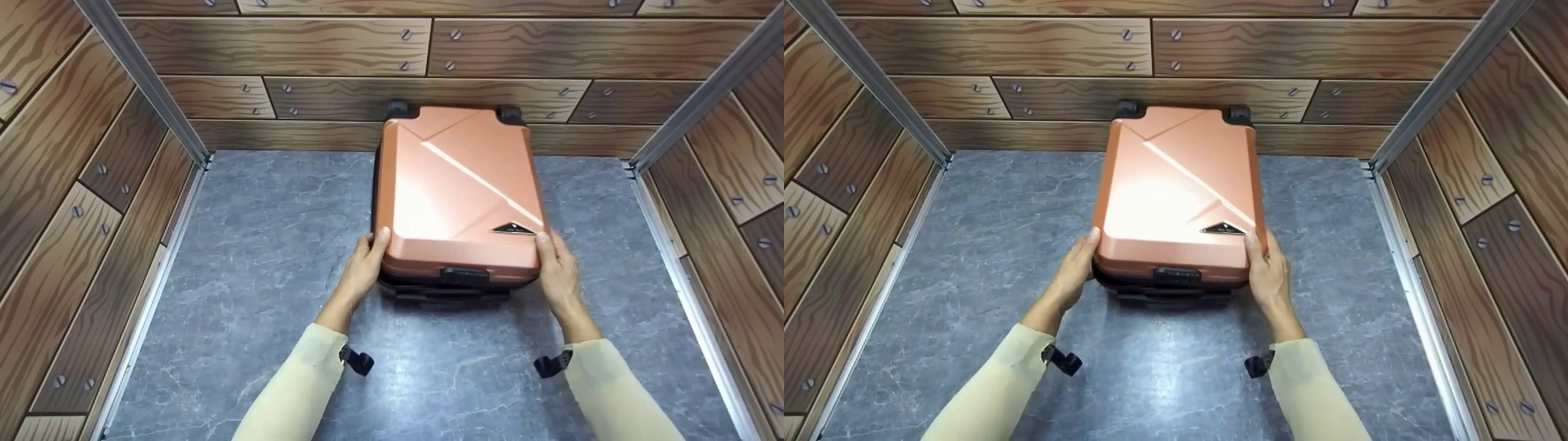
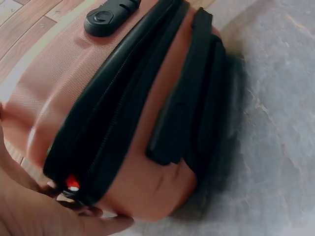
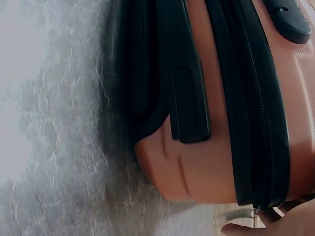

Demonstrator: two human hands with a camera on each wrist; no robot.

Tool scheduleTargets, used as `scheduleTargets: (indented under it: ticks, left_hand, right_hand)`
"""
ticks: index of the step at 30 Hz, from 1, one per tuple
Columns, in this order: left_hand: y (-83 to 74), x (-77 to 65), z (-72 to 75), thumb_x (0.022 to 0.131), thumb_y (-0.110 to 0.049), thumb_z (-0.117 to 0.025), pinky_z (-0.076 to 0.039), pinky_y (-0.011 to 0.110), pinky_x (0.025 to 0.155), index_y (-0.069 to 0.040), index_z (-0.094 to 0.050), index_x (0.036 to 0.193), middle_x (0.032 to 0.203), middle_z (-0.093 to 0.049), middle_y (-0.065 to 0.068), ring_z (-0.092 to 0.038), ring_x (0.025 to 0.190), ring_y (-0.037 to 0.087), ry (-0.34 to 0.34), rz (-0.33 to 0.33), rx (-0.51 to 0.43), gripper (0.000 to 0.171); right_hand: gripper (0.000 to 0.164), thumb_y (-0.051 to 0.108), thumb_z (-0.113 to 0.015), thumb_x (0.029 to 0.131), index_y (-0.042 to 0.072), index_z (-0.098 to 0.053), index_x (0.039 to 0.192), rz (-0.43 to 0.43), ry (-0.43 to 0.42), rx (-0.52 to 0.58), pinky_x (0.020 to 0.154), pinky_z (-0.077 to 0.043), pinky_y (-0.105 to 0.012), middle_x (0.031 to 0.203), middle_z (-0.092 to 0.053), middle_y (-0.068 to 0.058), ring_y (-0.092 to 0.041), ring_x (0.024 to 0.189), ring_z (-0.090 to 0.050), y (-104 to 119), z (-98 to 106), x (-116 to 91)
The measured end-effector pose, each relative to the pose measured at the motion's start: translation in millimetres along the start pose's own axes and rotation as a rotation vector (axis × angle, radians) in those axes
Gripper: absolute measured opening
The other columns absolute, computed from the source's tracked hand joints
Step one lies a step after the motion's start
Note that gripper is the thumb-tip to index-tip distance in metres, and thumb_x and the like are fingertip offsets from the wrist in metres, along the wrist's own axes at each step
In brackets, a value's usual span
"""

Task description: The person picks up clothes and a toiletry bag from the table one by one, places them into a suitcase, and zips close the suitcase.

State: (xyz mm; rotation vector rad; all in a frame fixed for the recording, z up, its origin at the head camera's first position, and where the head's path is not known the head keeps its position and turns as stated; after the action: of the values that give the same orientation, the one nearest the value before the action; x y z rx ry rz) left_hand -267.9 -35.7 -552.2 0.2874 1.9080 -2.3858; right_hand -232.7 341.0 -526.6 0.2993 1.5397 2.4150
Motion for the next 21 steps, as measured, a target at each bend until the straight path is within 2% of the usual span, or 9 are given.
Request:
scheduleTargets:
  ticks: [4, 9, 14, 18, 21]
  left_hand:
    - [-2.0, 0.8, 4.4, 0.103, -0.061, -0.051, -0.037, 0.050, 0.121, 0.003, -0.047, 0.147, 0.145, -0.057, 0.027, -0.051, 0.141, 0.038, -0.001, 0.008, -0.095, 0.078]
    - [-0.4, 0.1, 7.3, 0.103, -0.061, -0.050, -0.045, 0.048, 0.115, 0.000, -0.048, 0.147, 0.144, -0.061, 0.024, -0.058, 0.134, 0.034, 0.030, 0.012, -0.066, 0.075]
    - [5.2, -1.2, 5.7, 0.106, -0.060, -0.050, -0.051, 0.047, 0.110, -0.002, -0.045, 0.155, 0.145, -0.062, 0.021, -0.062, 0.131, 0.032, 0.070, 0.010, -0.120, 0.077]
    - [6.7, -4.2, 7.2, 0.107, -0.057, -0.049, -0.045, 0.049, 0.117, -0.002, -0.034, 0.163, 0.157, -0.052, 0.021, -0.052, 0.145, 0.033, 0.055, -0.012, -0.095, 0.080]
    - [2.4, -5.5, 8.9, 0.106, -0.058, -0.049, -0.035, 0.048, 0.125, -0.006, -0.029, 0.166, 0.166, -0.040, 0.018, -0.039, 0.154, 0.032, 0.027, -0.017, -0.048, 0.083]
  right_hand:
    - [0.058, 0.046, -0.047, 0.110, 0.010, -0.052, 0.156, 0.006, -0.002, -0.012, 0.125, -0.030, -0.051, 0.158, -0.052, -0.020, -0.036, 0.148, -0.045, 0.7, -3.1, 0.5]
    - [0.057, 0.042, -0.047, 0.111, 0.008, -0.051, 0.157, 0.027, -0.017, -0.009, 0.127, -0.028, -0.050, 0.160, -0.049, -0.021, -0.037, 0.151, -0.041, 3.1, -5.0, 0.8]
    - [0.055, 0.036, -0.045, 0.113, 0.004, -0.048, 0.157, 0.061, -0.010, -0.045, 0.127, -0.027, -0.053, 0.159, -0.047, -0.026, -0.041, 0.151, -0.040, 4.3, -7.5, 0.0]
    - [0.056, 0.037, -0.043, 0.113, 0.004, -0.044, 0.159, 0.074, 0.029, -0.057, 0.127, -0.024, -0.054, 0.160, -0.044, -0.026, -0.041, 0.152, -0.037, 4.4, -9.6, 0.3]
    - [0.057, 0.037, -0.042, 0.114, 0.004, -0.043, 0.160, 0.073, 0.056, -0.036, 0.128, -0.023, -0.054, 0.162, -0.042, -0.026, -0.041, 0.153, -0.034, 3.5, -10.1, 0.1]
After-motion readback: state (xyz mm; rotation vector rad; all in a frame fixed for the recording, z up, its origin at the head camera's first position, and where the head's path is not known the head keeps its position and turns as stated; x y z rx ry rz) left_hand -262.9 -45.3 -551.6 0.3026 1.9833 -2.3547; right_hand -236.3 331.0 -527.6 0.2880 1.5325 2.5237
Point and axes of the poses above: each hand's wrist, its own x-axis towards the middle knuckle, its own z-axis out of the back of the hand, y = z × x, the point moved 9 cm from there along x, towards the middle knuckle
